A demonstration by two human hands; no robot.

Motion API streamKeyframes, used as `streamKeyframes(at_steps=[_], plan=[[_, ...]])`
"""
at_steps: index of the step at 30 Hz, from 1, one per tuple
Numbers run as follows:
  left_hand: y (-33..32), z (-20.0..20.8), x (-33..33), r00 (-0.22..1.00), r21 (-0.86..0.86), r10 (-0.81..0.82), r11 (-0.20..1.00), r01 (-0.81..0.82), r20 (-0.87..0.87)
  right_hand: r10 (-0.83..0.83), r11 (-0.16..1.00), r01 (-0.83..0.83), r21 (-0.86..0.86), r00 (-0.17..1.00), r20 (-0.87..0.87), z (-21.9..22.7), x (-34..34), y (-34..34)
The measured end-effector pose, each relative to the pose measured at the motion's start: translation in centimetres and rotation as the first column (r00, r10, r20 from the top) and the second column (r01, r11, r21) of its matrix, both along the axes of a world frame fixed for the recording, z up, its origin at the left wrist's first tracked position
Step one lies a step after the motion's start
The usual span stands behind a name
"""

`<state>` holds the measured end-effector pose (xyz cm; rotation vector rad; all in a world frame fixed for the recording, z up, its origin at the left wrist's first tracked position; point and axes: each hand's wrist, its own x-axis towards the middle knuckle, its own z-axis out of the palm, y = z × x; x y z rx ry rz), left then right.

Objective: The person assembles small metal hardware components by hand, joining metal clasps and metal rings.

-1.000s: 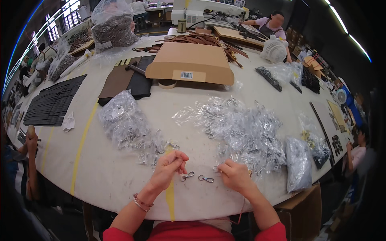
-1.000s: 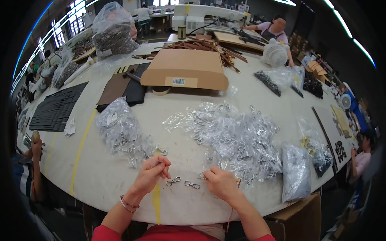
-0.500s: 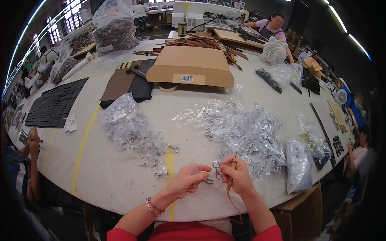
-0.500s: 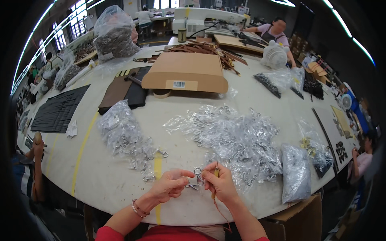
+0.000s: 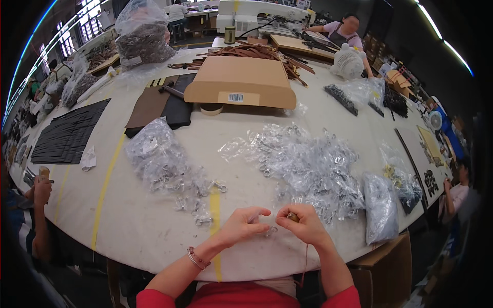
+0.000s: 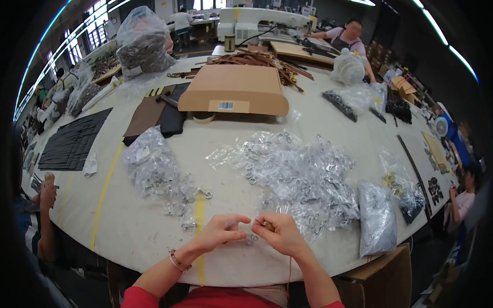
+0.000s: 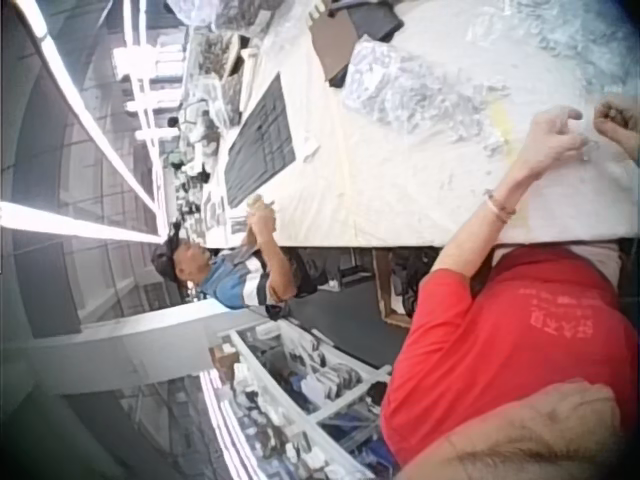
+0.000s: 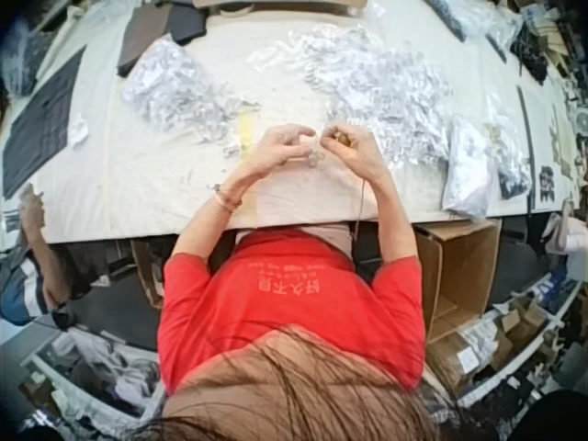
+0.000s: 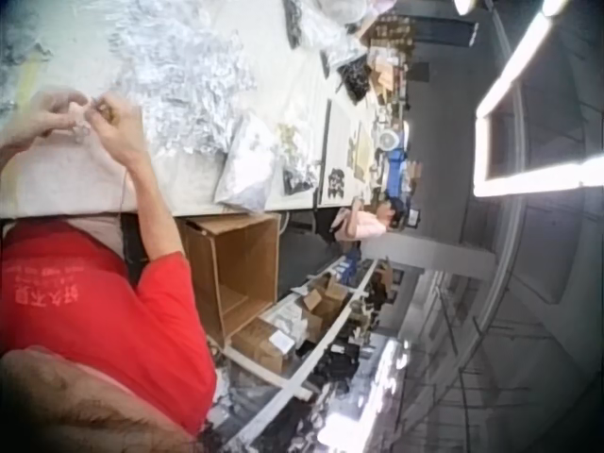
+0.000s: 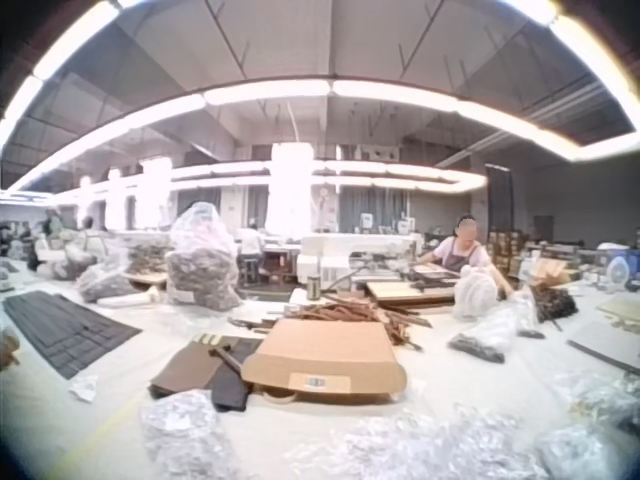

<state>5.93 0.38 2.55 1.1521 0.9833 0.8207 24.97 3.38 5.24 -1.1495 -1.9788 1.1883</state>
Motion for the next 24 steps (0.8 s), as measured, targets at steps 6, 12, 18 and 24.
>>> streamKeyframes(at_steps=[6, 12, 18, 24], plan=[[0.8, 0.6, -0.1, 0.987, 0.195, -0.102, 0.973, 0.125, -0.123, 0.064, 0.998, -0.064, 0.003, 0.996, 0.064, 3.4, -1.7, 0.5], [0.1, -0.3, -2.1, 0.987, 0.166, 0.151, 0.976, -0.142, -0.047, -0.003, 0.988, -0.037, 0.153, 0.968, 0.252, 1.4, -0.5, 0.2], [-1.2, -0.3, -2.8, 0.924, -0.178, 0.348, 0.931, -0.320, 0.157, 0.090, 0.963, -0.224, 0.150, 0.790, 0.606, -1.9, -0.8, -0.7], [-1.5, -0.3, -3.3, 0.852, -0.323, 0.454, 0.873, -0.366, 0.261, 0.147, 0.966, -0.233, 0.113, 0.852, 0.503, -2.6, -0.1, -0.7]])
